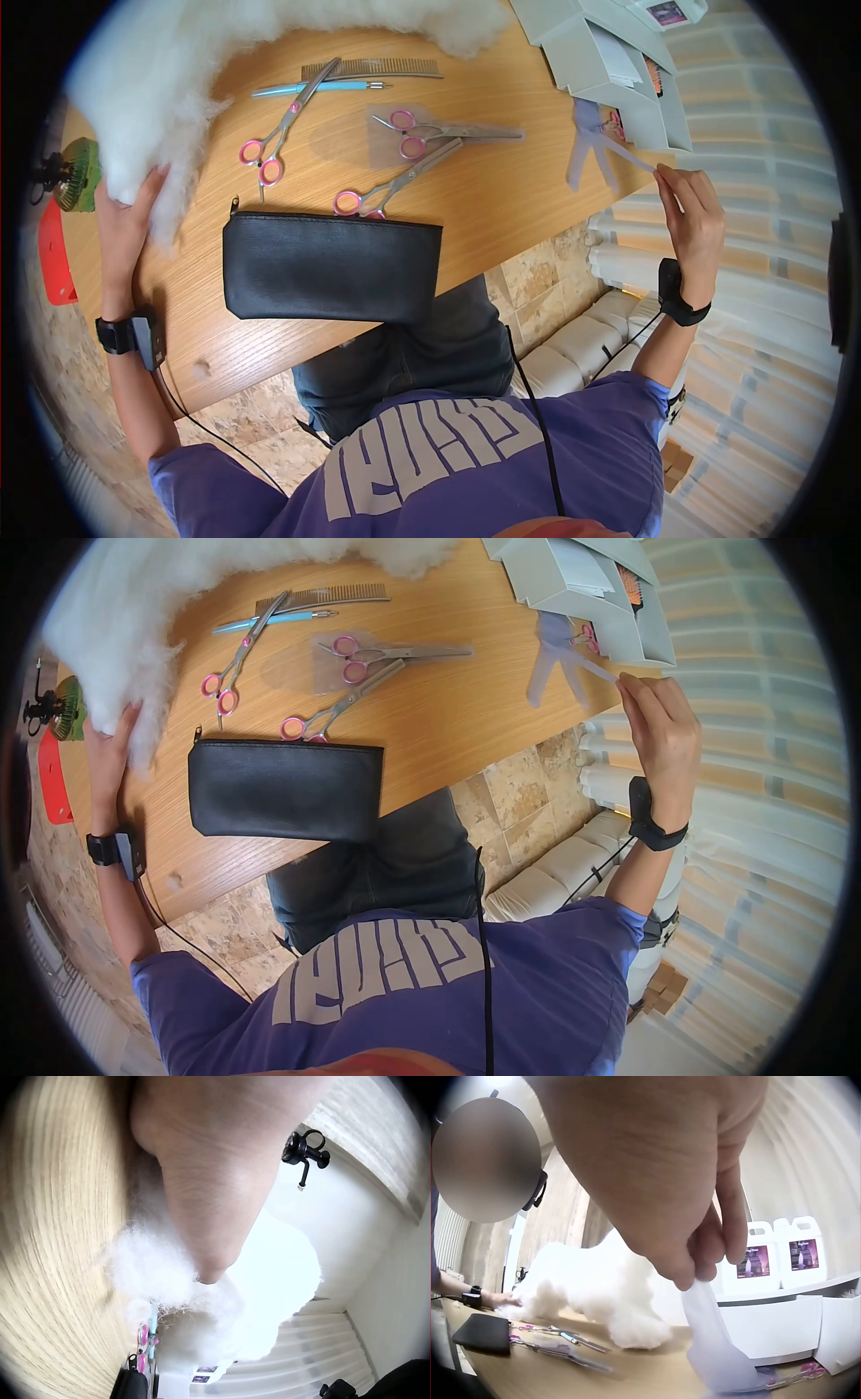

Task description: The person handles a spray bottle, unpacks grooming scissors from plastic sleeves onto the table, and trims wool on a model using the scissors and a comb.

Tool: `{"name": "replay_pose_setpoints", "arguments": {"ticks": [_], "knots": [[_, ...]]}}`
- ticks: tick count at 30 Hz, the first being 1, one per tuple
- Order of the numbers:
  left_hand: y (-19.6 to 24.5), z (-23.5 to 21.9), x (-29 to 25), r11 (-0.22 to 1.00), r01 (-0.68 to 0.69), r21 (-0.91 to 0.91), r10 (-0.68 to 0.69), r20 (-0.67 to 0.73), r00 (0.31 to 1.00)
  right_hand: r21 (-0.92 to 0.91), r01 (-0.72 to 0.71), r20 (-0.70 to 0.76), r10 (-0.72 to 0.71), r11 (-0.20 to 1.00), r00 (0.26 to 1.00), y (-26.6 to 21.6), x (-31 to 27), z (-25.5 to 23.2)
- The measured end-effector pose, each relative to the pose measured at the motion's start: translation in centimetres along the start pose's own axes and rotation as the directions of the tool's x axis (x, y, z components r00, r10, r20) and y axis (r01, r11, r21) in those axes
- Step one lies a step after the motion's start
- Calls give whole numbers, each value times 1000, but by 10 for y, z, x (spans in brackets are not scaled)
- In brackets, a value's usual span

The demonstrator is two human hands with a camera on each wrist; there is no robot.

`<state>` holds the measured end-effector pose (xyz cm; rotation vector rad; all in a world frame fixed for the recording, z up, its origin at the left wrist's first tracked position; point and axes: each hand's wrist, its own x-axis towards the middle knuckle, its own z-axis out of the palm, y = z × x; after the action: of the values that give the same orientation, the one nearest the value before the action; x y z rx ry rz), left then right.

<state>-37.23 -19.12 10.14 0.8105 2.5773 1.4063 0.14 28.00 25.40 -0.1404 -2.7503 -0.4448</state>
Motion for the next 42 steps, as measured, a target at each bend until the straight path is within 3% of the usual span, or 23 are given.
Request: {"name": "replay_pose_setpoints", "arguments": {"ticks": [6, 8, 11, 15, 21, 23, 24, 26, 30, 32, 35, 39, 41, 42], "knots": [[0, 0, 1, 999, 22, -25, -22, 11, 1000, -61, -3, -36, 1, 998, 999, -4, 1, 8], [-3, -1, 2, 999, 20, -36, -19, 22, 1000, 25, 105, 30, -106, 994, 994, -11, -5, 15], [-2, 0, 2, 1000, 6, -23, -6, 16, 1000, 131, 200, -56, -194, 971, 979, -42, -11, 29], [-1, -1, 2, 999, 11, -33, -10, 28, 1000, 69, 263, -80, -257, 962, 963, -64, -11, 34], [-2, 0, 1, 1000, -11, -19, 11, -5, 1000, -9, 110, 48, -109, 994, 993, -29, 0, 71], [2, 1, 1, 999, 26, -34, -25, 13, 1000, 156, 34, 31, -39, 987, 999, -24, 3, 83], [2, 1, 2, 999, 23, -32, -22, 12, 1000, 156, 33, 28, -38, 987, 999, -22, 2, 88], [0, 0, 1, 1000, 11, -11, -11, 6, 1000, 173, -121, 238, 78, 977, 968, -18, 1, 96], [2, 0, 0, 999, 25, -22, -25, 2, 1000, 336, -256, 247, 178, 906, 953, -1, 1, 96], [1, -1, 0, 999, 31, -3, -31, 7, 999, 229, -373, 189, 334, 899, 923, 27, -9, 102], [3, -1, 0, 999, 42, -17, -41, 26, 999, 76, -479, 226, 453, 875, 863, 63, -27, 115], [5, 0, -1, 999, 32, -8, -32, 4, 999, 148, -500, 281, 448, 853, 848, 67, -36, 128], [4, 0, -1, 1000, 20, -21, -20, 3, 1000, 195, -341, 115, 324, 920, 939, 73, -44, 142], [3, 0, -1, 1000, 22, -19, -22, 7, 1000, 197, -343, 118, 325, 918, 938, 74, -45, 143]]}}
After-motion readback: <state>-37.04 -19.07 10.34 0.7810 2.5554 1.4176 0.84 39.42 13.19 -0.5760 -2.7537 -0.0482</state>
